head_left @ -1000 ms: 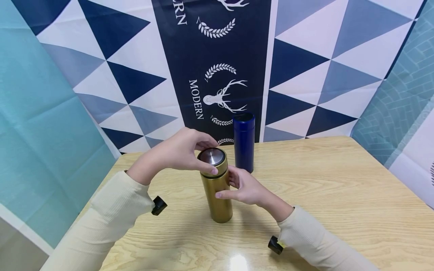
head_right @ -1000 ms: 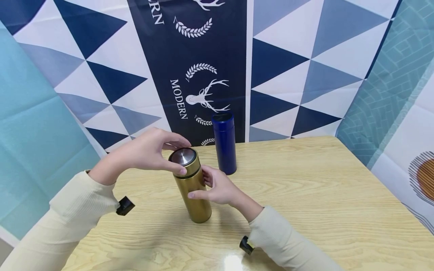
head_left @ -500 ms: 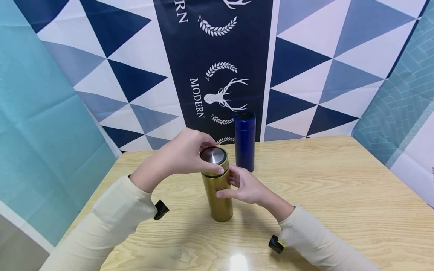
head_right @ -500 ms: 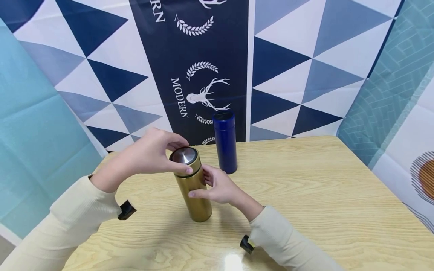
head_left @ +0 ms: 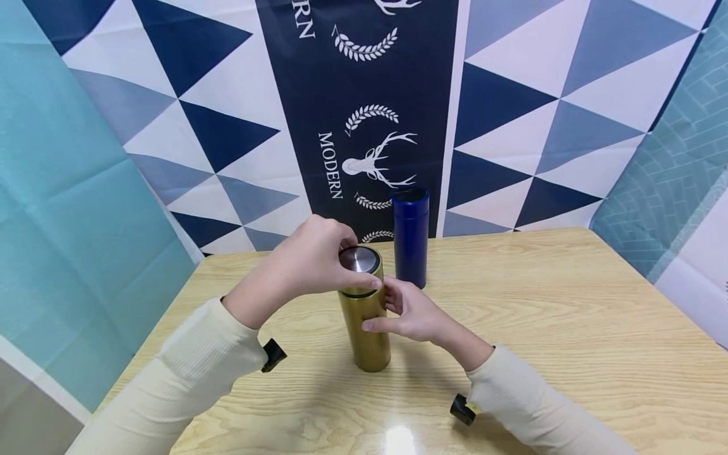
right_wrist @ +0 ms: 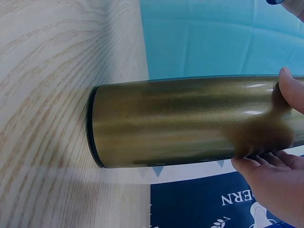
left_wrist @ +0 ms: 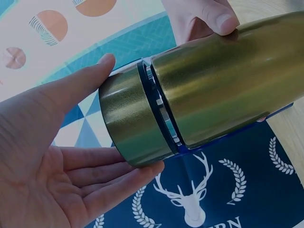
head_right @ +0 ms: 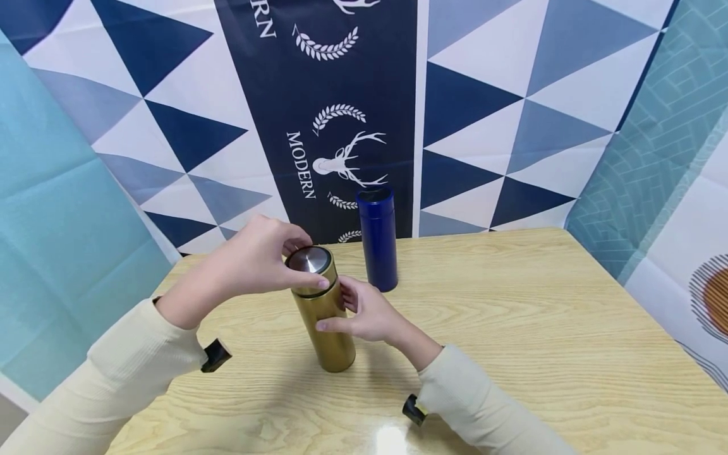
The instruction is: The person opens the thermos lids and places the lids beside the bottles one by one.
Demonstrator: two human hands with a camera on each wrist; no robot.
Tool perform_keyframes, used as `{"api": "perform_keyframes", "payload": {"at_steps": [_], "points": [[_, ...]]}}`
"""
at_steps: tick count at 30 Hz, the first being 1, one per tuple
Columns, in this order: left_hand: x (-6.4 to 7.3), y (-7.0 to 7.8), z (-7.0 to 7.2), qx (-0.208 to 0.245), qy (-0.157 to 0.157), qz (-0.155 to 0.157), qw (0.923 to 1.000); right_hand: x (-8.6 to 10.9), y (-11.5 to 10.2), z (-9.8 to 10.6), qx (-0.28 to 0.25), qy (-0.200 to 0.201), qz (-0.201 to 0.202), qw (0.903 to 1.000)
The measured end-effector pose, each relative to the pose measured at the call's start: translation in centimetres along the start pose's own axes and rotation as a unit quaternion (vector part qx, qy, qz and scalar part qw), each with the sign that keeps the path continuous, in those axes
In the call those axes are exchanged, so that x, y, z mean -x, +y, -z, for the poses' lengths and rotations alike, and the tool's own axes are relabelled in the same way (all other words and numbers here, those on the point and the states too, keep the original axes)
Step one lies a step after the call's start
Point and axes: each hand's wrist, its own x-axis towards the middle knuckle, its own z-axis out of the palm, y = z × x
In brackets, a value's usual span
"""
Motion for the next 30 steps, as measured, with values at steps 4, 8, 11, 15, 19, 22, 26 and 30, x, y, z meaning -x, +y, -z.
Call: {"api": "perform_keyframes", "payload": {"at_steps": [4,8,11,15,19,22,26,30], "points": [[0.0,0.1,-0.2,-0.002,0.000,0.014,0.9999,0.1,0.0,0.0,-0.003,-0.001,0.000,1.0000],[0.1,0.2,-0.3,0.000,0.003,0.022,0.9998,0.1,0.1,0.0,-0.004,-0.003,0.002,1.0000],[0.3,0.3,-0.3,0.004,0.007,0.020,0.9998,0.2,0.2,0.0,-0.003,-0.004,0.003,1.0000],[0.4,0.1,-0.4,0.017,0.010,0.014,0.9997,0.3,0.2,0.0,-0.005,-0.004,0.005,1.0000],[0.5,-0.2,0.0,0.029,-0.015,0.020,0.9993,0.3,0.0,0.0,-0.005,-0.005,0.008,0.9999],[0.3,-0.9,0.6,0.041,-0.045,0.013,0.9981,0.2,0.0,0.0,-0.009,-0.007,0.010,0.9999],[-0.3,-2.6,0.8,0.119,-0.098,-0.049,0.9868,0.1,-0.1,0.0,-0.019,-0.006,0.009,0.9998],[-0.9,-4.5,0.4,0.227,-0.155,-0.101,0.9562,0.1,-0.1,0.0,-0.022,-0.006,0.009,0.9997]]}}
